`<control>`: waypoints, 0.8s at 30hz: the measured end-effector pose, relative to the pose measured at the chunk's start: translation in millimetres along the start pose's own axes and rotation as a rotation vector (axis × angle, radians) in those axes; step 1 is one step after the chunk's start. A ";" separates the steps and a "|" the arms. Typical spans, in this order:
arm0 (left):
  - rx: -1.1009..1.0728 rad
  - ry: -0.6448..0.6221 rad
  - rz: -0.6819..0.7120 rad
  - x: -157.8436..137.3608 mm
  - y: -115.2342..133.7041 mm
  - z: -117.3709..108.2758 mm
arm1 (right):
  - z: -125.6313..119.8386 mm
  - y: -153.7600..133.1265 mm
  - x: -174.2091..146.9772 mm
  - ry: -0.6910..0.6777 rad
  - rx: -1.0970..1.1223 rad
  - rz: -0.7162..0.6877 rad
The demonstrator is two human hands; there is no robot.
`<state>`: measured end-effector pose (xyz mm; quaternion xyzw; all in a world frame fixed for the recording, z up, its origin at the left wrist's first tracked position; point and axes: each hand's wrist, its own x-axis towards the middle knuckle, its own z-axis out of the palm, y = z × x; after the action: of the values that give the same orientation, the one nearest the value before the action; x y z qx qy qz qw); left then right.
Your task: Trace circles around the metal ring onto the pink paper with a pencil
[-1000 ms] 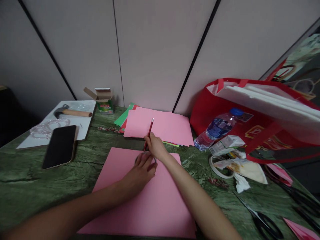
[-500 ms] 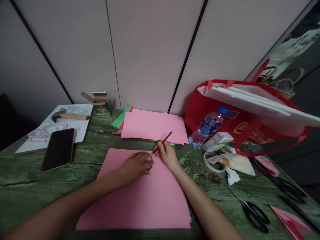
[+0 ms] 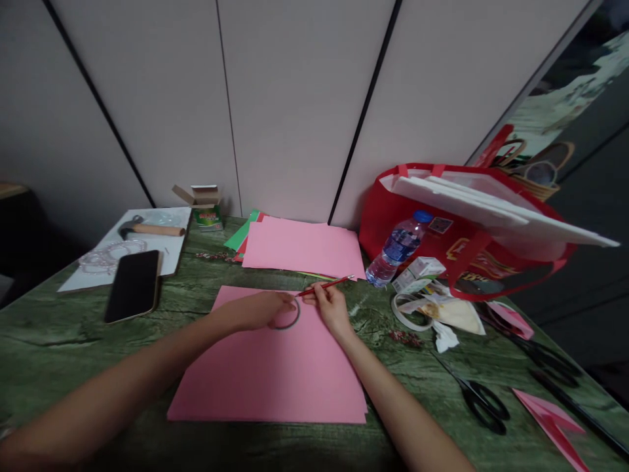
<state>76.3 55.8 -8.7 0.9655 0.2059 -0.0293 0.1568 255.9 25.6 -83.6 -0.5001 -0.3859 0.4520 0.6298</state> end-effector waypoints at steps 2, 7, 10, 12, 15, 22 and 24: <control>0.045 -0.034 -0.048 1.6 4.5 -2.6 | -0.2 -1.0 -5.0 0.013 -0.015 -0.006; 0.154 -0.077 -0.147 1.8 15.5 -10.7 | -5.5 -5.9 -26.9 0.045 -0.109 -0.032; 0.197 -0.087 -0.158 3.7 18.6 -15.0 | -7.6 -8.3 -43.2 0.063 -0.172 -0.070; 0.221 -0.107 -0.148 7.2 18.2 -16.7 | -7.3 -8.9 -54.0 0.070 -0.208 -0.112; 0.262 -0.140 -0.131 13.9 15.3 -16.8 | -4.7 -8.9 -70.1 0.065 -0.266 -0.170; 0.340 -0.143 -0.075 20.7 11.7 -12.4 | 3.0 -10.8 -99.8 0.020 -0.456 -0.288; 0.357 -0.139 -0.054 20.7 11.9 -12.3 | 5.8 -12.9 -104.4 0.004 -0.555 -0.347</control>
<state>100.0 57.4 3.8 0.9678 0.2118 -0.1359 -0.0039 222.2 -73.7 -73.4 -0.5805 -0.5725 0.2146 0.5378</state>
